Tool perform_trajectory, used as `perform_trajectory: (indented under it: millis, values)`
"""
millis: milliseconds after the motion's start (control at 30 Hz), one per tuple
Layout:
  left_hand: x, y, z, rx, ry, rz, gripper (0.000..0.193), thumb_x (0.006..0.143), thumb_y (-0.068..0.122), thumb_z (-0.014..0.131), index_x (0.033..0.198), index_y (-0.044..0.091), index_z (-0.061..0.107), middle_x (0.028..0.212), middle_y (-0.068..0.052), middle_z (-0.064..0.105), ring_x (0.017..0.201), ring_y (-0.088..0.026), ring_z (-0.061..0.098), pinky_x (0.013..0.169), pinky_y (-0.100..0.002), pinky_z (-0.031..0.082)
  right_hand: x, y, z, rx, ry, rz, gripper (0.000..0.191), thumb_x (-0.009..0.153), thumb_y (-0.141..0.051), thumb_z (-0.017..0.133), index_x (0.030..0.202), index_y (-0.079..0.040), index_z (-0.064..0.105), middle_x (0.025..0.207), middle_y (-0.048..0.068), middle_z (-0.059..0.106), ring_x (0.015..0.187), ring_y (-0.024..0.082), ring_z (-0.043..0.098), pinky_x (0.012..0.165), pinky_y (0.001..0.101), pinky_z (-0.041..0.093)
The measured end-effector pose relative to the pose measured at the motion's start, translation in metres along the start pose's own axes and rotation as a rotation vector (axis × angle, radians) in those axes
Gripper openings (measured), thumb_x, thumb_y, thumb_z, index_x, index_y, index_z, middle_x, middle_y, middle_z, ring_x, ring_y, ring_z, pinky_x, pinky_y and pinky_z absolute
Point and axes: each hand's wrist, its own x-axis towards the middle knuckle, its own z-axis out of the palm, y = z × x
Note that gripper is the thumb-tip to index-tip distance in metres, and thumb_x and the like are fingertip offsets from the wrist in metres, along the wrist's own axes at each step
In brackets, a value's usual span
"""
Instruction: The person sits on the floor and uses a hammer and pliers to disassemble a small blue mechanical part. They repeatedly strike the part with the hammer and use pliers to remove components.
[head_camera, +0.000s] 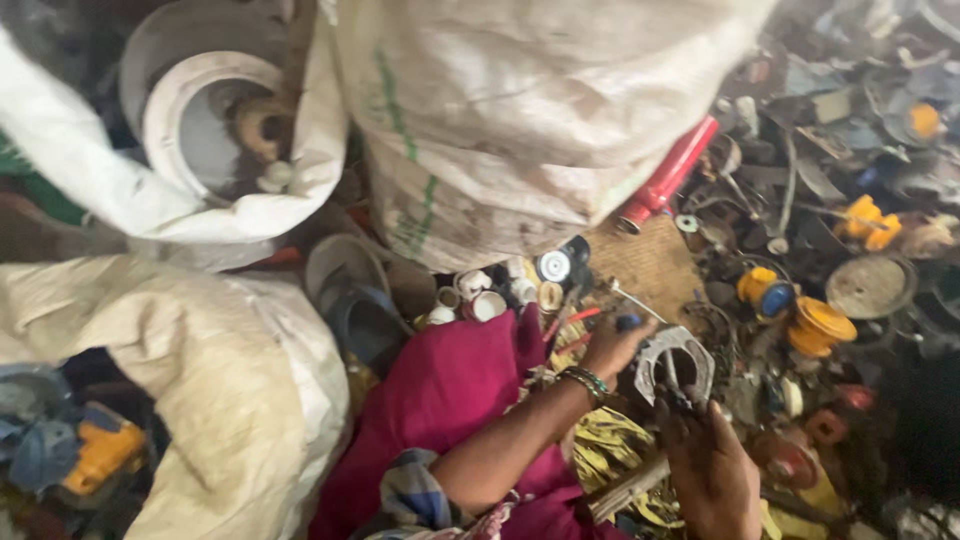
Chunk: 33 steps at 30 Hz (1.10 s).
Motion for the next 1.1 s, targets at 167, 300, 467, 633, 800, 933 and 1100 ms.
perform_trajectory:
  millis: [167, 300, 467, 633, 800, 933, 1100]
  values:
    - [-0.004, 0.004, -0.003, -0.171, 0.005, -0.043, 0.053, 0.075, 0.022, 0.084, 0.119, 0.005, 0.06, 0.096, -0.005, 0.065, 0.079, -0.015, 0.062, 0.069, -0.032, 0.054, -0.061, 0.022, 0.097, -0.775, -0.396, -0.429, 0.038, 0.099, -0.003, 0.052, 0.135, 0.008, 0.054, 0.133, 0.021, 0.066, 0.121, 0.023, 0.064, 0.106, 0.0339, 0.047]
    - [-0.011, 0.012, -0.001, 0.006, 0.011, -0.122, 0.052, 0.078, 0.026, 0.085, 0.118, 0.004, 0.059, 0.089, -0.008, 0.06, 0.074, -0.018, 0.056, 0.064, -0.036, 0.047, -0.112, 0.039, 0.176, -1.124, -0.537, -0.546, 0.036, 0.097, -0.003, 0.057, 0.132, 0.005, 0.061, 0.128, 0.017, 0.071, 0.116, 0.022, 0.069, 0.099, 0.0329, 0.052]
    - [-0.019, 0.03, -0.001, 0.051, 0.109, -0.024, 0.047, 0.077, 0.023, 0.086, 0.112, 0.005, 0.061, 0.091, -0.002, 0.062, 0.079, -0.014, 0.059, 0.069, -0.033, 0.051, -0.167, 0.08, 0.259, -1.062, -1.014, -0.726, 0.038, 0.098, -0.006, 0.059, 0.135, 0.004, 0.058, 0.132, 0.016, 0.068, 0.121, 0.023, 0.066, 0.102, 0.0342, 0.051]
    - [-0.023, 0.041, -0.005, -0.043, 0.086, -0.059, 0.039, 0.076, 0.022, 0.082, 0.107, 0.007, 0.062, 0.089, -0.001, 0.063, 0.077, -0.015, 0.059, 0.067, -0.034, 0.05, -0.182, 0.096, 0.271, -0.812, -1.192, -0.663, 0.04, 0.1, -0.008, 0.061, 0.137, 0.004, 0.056, 0.135, 0.015, 0.064, 0.125, 0.024, 0.063, 0.105, 0.0354, 0.05]
    - [-0.013, 0.034, -0.004, -0.054, 0.095, 0.024, 0.043, 0.09, 0.029, 0.072, 0.123, 0.003, 0.062, 0.113, -0.01, 0.067, 0.103, -0.021, 0.063, 0.092, -0.036, 0.05, -0.138, 0.072, 0.206, -0.842, -0.913, -0.462, 0.042, 0.101, -0.011, 0.063, 0.139, 0.004, 0.053, 0.138, 0.014, 0.06, 0.129, 0.024, 0.06, 0.107, 0.0366, 0.05]
    - [-0.005, 0.021, -0.001, -0.132, 0.039, 0.132, 0.046, 0.102, 0.032, 0.054, 0.136, 0.002, 0.06, 0.143, -0.01, 0.058, 0.134, -0.021, 0.051, 0.112, -0.034, 0.038, -0.09, 0.026, 0.102, -1.079, -0.629, -0.315, 0.033, 0.097, -0.016, 0.064, 0.122, 0.002, 0.073, 0.115, 0.012, 0.079, 0.107, 0.02, 0.074, 0.092, 0.0341, 0.059]
    - [-0.007, 0.011, 0.004, -0.157, -0.023, -0.003, 0.046, 0.096, 0.026, 0.058, 0.137, 0.005, 0.058, 0.145, -0.006, 0.056, 0.135, -0.021, 0.051, 0.112, -0.035, 0.037, -0.04, -0.021, -0.027, -1.135, -0.348, -0.211, 0.034, 0.095, -0.019, 0.062, 0.121, 0.001, 0.072, 0.106, 0.01, 0.082, 0.1, 0.016, 0.075, 0.089, 0.0309, 0.059]
